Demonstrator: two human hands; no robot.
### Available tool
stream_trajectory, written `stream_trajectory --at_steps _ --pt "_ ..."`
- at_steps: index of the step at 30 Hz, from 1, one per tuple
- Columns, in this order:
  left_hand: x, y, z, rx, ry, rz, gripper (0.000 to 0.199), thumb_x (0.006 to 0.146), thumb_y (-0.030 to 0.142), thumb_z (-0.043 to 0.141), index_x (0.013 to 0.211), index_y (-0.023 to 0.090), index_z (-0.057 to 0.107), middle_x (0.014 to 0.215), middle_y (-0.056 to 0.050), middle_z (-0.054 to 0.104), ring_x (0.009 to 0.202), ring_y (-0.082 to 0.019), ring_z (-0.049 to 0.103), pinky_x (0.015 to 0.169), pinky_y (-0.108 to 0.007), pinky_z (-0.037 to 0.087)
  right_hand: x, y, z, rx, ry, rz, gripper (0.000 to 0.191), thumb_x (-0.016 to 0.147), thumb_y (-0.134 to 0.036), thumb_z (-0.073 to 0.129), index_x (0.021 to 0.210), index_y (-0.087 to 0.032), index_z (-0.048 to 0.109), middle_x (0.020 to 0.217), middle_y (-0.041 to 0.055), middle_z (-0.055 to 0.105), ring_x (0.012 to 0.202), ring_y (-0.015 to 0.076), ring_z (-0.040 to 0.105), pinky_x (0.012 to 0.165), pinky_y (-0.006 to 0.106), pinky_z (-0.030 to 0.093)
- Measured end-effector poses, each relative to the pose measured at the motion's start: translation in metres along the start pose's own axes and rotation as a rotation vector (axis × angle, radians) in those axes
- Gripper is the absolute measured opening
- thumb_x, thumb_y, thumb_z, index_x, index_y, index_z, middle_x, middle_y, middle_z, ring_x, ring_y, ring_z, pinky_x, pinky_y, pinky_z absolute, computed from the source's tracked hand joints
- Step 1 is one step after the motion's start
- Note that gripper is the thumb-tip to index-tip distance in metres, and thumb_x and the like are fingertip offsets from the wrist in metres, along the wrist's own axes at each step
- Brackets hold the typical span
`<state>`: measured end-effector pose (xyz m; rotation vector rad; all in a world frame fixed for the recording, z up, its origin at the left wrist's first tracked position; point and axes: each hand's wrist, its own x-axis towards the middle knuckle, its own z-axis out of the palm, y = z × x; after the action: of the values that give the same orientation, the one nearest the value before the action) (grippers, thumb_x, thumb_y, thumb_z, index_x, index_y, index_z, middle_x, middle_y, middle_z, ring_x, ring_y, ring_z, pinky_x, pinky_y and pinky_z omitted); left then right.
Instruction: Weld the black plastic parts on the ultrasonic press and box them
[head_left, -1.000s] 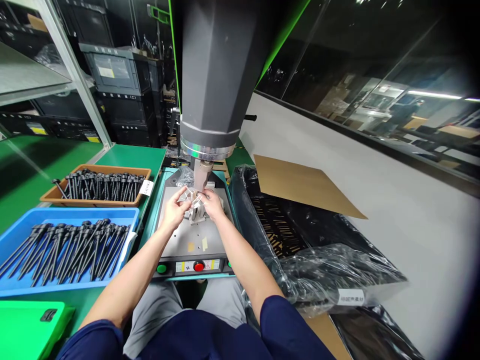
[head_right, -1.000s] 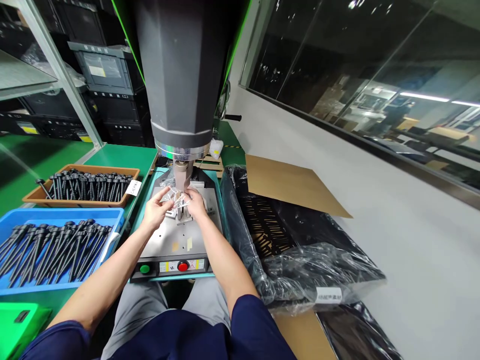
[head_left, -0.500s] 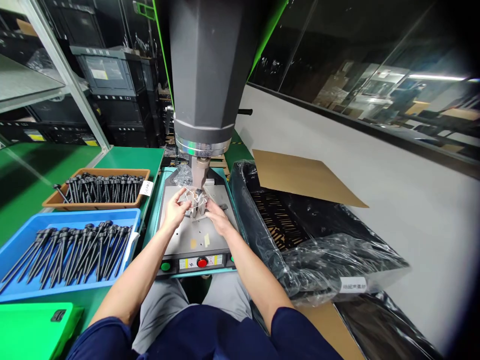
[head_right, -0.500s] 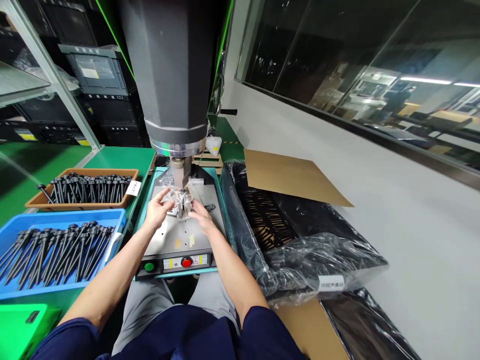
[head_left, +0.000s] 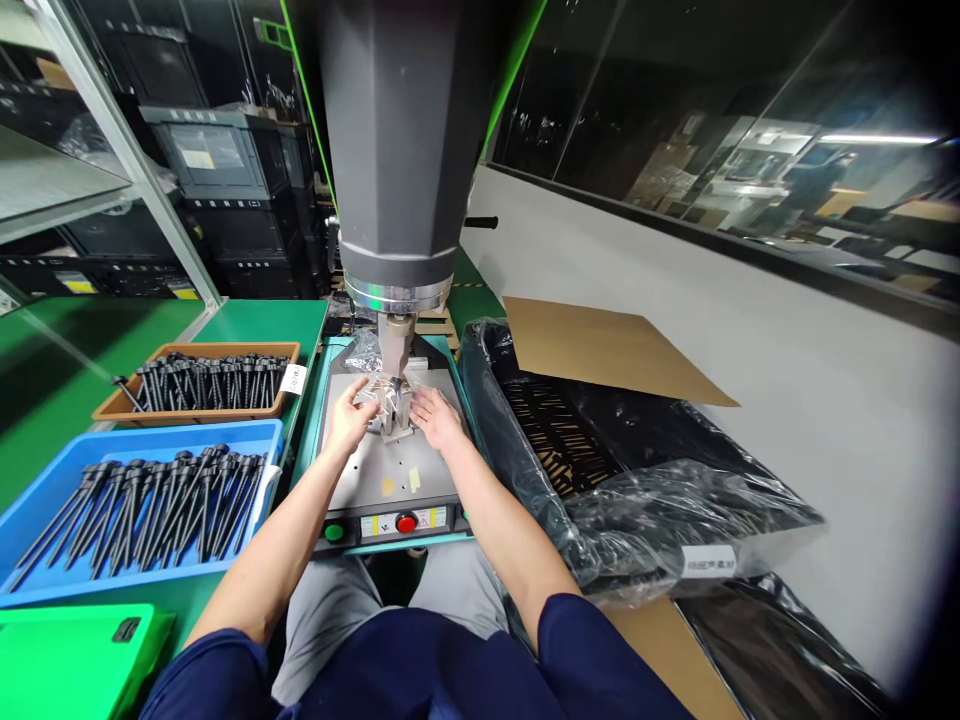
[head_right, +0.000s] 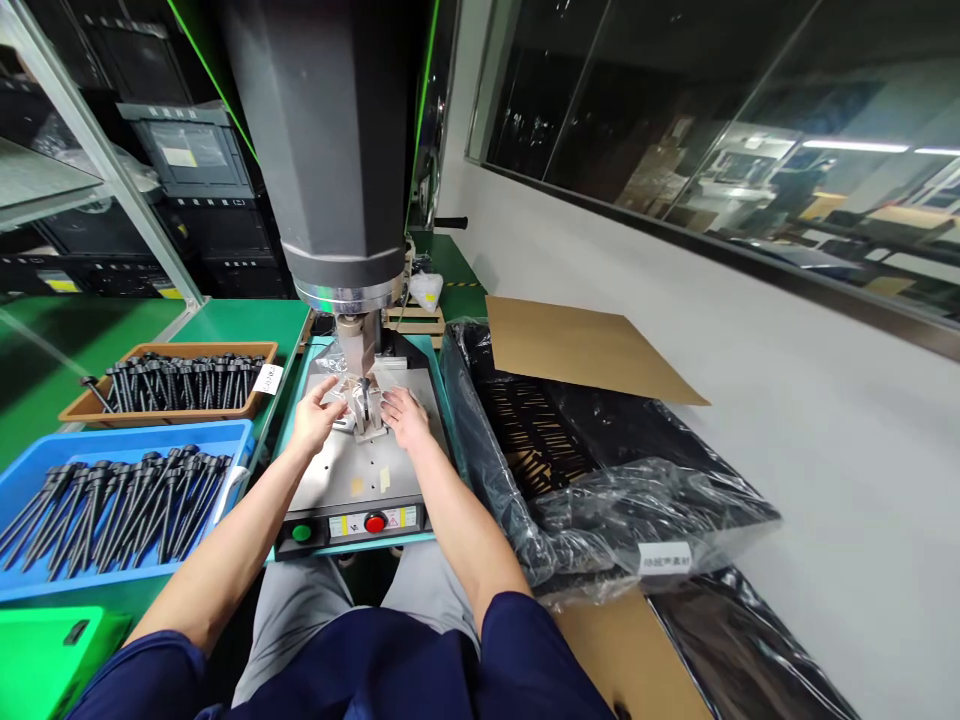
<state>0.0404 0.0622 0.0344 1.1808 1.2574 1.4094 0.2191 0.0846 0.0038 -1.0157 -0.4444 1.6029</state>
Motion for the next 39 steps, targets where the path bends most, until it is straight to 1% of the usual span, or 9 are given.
stream_trajectory --at_steps 4,14,23,28,30,33,35,36,39 --pt "0.002 -0.001 0.000 0.001 0.006 -0.007 0.070 0.067 0.022 0.073 0.133 0.010 0.054 0.086 -0.008 0.072 0.063 -0.014 0.066 0.058 -0.024 0.050 0.003 0.000 0.001 -0.040 0.013 0.044 0.034 0.097 -0.046 0.044 0.103 -0.021 0.066 0.112 0.0077 0.070 0.094 0.0171 0.065 0.080 0.030 0.052" --pt "0.003 -0.005 0.002 -0.082 0.002 -0.044 0.060 0.068 0.021 0.076 0.125 0.015 0.060 0.133 -0.018 0.058 0.062 -0.010 0.066 0.055 -0.023 0.049 0.007 0.006 0.003 -0.081 0.000 0.085 0.037 0.097 -0.050 0.042 0.100 -0.021 0.065 0.108 0.0081 0.069 0.086 0.0165 0.065 0.069 0.026 0.052" --pt "-0.014 0.001 -0.008 -0.174 -0.095 -0.048 0.071 0.073 0.025 0.073 0.140 0.024 0.049 0.144 -0.019 0.048 0.072 -0.014 0.070 0.065 -0.029 0.055 -0.009 0.004 0.004 -0.076 0.018 0.095 0.047 0.093 -0.060 0.044 0.097 -0.019 0.067 0.117 0.0102 0.066 0.105 0.0202 0.062 0.087 0.032 0.050" --pt "-0.018 -0.002 -0.010 -0.123 -0.092 -0.037 0.066 0.074 0.029 0.073 0.137 0.023 0.051 0.144 -0.017 0.048 0.079 -0.017 0.071 0.070 -0.031 0.057 -0.012 0.005 0.003 -0.066 0.021 0.061 0.042 0.093 -0.056 0.047 0.097 -0.020 0.068 0.115 0.0105 0.067 0.107 0.0211 0.062 0.093 0.038 0.048" --pt "-0.018 -0.003 -0.012 -0.056 -0.020 -0.024 0.062 0.075 0.030 0.072 0.134 0.022 0.053 0.141 -0.017 0.051 0.088 -0.020 0.070 0.073 -0.033 0.057 -0.012 0.005 0.004 -0.069 0.022 0.048 0.038 0.094 -0.051 0.047 0.098 -0.021 0.069 0.115 0.0098 0.068 0.106 0.0206 0.062 0.095 0.038 0.047" --pt "-0.015 0.001 -0.017 0.178 0.269 0.103 0.047 0.078 0.031 0.068 0.123 0.017 0.061 0.136 -0.017 0.052 0.109 -0.027 0.062 0.085 -0.038 0.055 -0.012 0.005 0.007 -0.080 -0.004 -0.007 0.033 0.094 -0.047 0.049 0.101 -0.022 0.069 0.116 0.0082 0.068 0.105 0.0197 0.062 0.096 0.037 0.046" --pt "-0.013 0.009 -0.018 0.339 0.361 0.282 0.037 0.082 0.030 0.064 0.116 0.017 0.065 0.135 -0.016 0.051 0.121 -0.029 0.054 0.095 -0.041 0.049 -0.011 0.005 0.009 -0.098 -0.022 -0.060 0.030 0.092 -0.047 0.051 0.102 -0.024 0.069 0.115 0.0070 0.069 0.105 0.0196 0.061 0.094 0.037 0.046" --pt "-0.012 0.014 -0.017 0.398 0.324 0.377 0.033 0.083 0.030 0.062 0.114 0.018 0.065 0.134 -0.015 0.052 0.124 -0.029 0.051 0.100 -0.043 0.046 -0.011 0.005 0.010 -0.108 -0.027 -0.076 0.030 0.091 -0.047 0.053 0.102 -0.025 0.069 0.115 0.0065 0.069 0.105 0.0197 0.061 0.093 0.037 0.046" --pt "-0.003 0.028 -0.010 0.497 0.052 0.574 0.031 0.086 0.032 0.060 0.114 0.021 0.066 0.127 -0.012 0.060 0.126 -0.027 0.049 0.110 -0.044 0.035 -0.008 0.004 0.014 -0.137 -0.020 -0.082 0.030 0.087 -0.051 0.057 0.101 -0.027 0.069 0.114 0.0057 0.069 0.102 0.0199 0.061 0.089 0.037 0.046"
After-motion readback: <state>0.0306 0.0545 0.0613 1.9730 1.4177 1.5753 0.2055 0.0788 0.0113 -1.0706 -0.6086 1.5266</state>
